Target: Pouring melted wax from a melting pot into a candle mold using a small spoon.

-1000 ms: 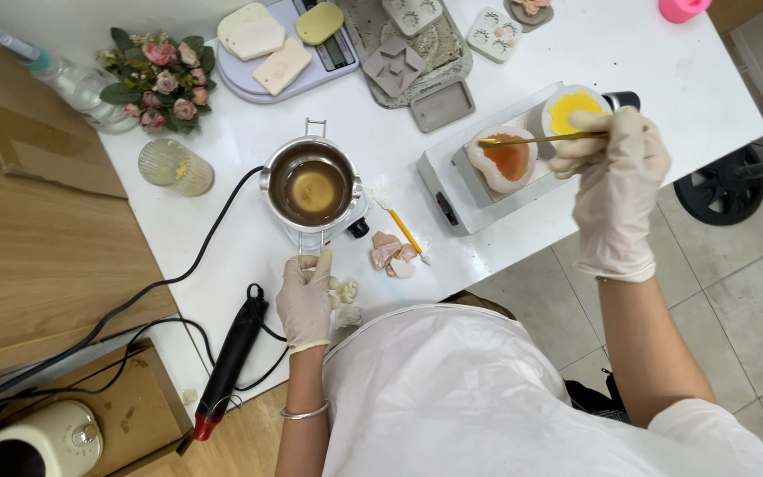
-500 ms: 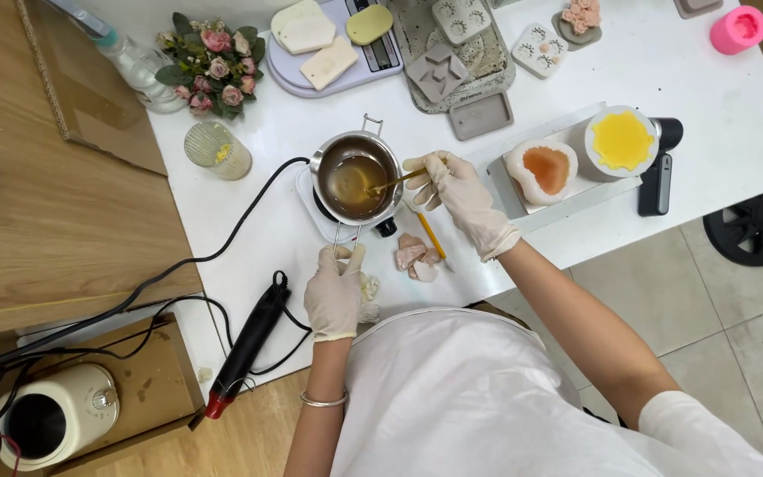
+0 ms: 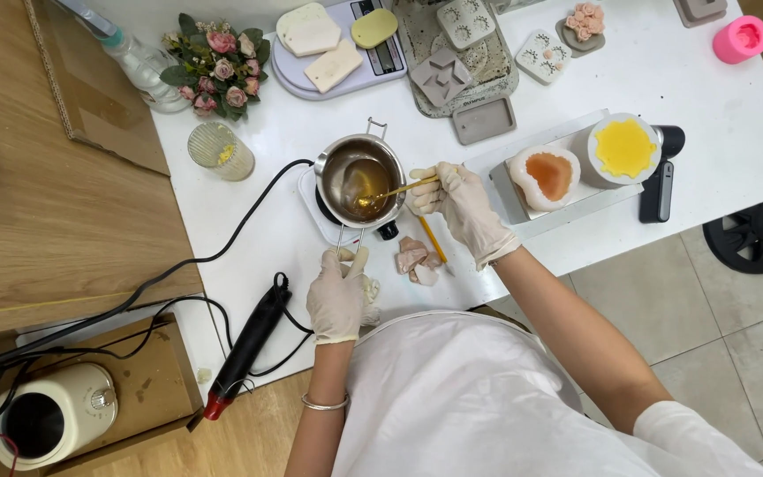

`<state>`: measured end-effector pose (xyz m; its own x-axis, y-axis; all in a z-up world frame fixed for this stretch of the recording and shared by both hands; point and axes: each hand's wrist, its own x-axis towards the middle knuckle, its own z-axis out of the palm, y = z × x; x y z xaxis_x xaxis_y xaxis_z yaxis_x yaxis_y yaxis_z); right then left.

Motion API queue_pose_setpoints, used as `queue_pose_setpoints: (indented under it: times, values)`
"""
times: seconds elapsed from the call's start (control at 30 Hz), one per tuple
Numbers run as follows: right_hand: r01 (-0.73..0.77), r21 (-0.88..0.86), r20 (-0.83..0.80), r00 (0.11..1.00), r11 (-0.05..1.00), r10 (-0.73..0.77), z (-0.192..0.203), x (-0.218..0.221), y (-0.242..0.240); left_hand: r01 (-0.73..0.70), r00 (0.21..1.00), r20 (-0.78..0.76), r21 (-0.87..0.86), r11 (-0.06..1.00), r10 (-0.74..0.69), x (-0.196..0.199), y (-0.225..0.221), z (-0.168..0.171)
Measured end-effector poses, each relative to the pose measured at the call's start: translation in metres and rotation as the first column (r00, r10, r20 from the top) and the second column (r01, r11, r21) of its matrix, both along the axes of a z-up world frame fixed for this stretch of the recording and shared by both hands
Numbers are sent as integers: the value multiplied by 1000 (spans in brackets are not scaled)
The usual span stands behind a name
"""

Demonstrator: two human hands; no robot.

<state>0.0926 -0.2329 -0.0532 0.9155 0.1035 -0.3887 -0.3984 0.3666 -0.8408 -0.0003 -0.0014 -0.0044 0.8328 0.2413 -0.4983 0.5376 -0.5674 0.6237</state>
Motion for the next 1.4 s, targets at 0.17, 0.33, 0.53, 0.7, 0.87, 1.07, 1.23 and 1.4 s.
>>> queue_pose_setpoints:
  times: [0.17, 0.33, 0.53, 0.7, 0.87, 1.07, 1.23, 1.4]
  values:
    - [36, 39, 63, 997, 999, -38, 27, -6, -5, -133, 991, -24, -160, 978, 130, 3, 1, 7]
    - [111, 41, 67, 991, 993, -114, 67, -10, -16, -311, 950, -147, -401, 862, 275, 3, 3, 5]
    - [247, 24, 96, 964, 969, -248, 110, -29, -53, -225, 973, -31, -328, 917, 228, 2, 4, -1]
    - [393, -25, 159, 909, 919, -384, 140, -54, -92, -251, 968, -52, -310, 917, 247, 3, 4, 0]
    - [508, -108, 198, 853, 854, -483, 135, -77, -129, -261, 965, -58, -346, 901, 258, 3, 4, 0]
    - [601, -166, 236, 794, 782, -560, 114, -87, -151, -254, 967, -71, -317, 914, 244, 5, 4, 7]
    - [639, -162, 240, 764, 751, -599, 106, -79, -151, -254, 967, -76, -294, 921, 242, 5, 4, 4]
    - [662, -132, 287, 738, 737, -611, 102, -79, -145, -265, 964, -65, -314, 912, 258, 4, 4, 1]
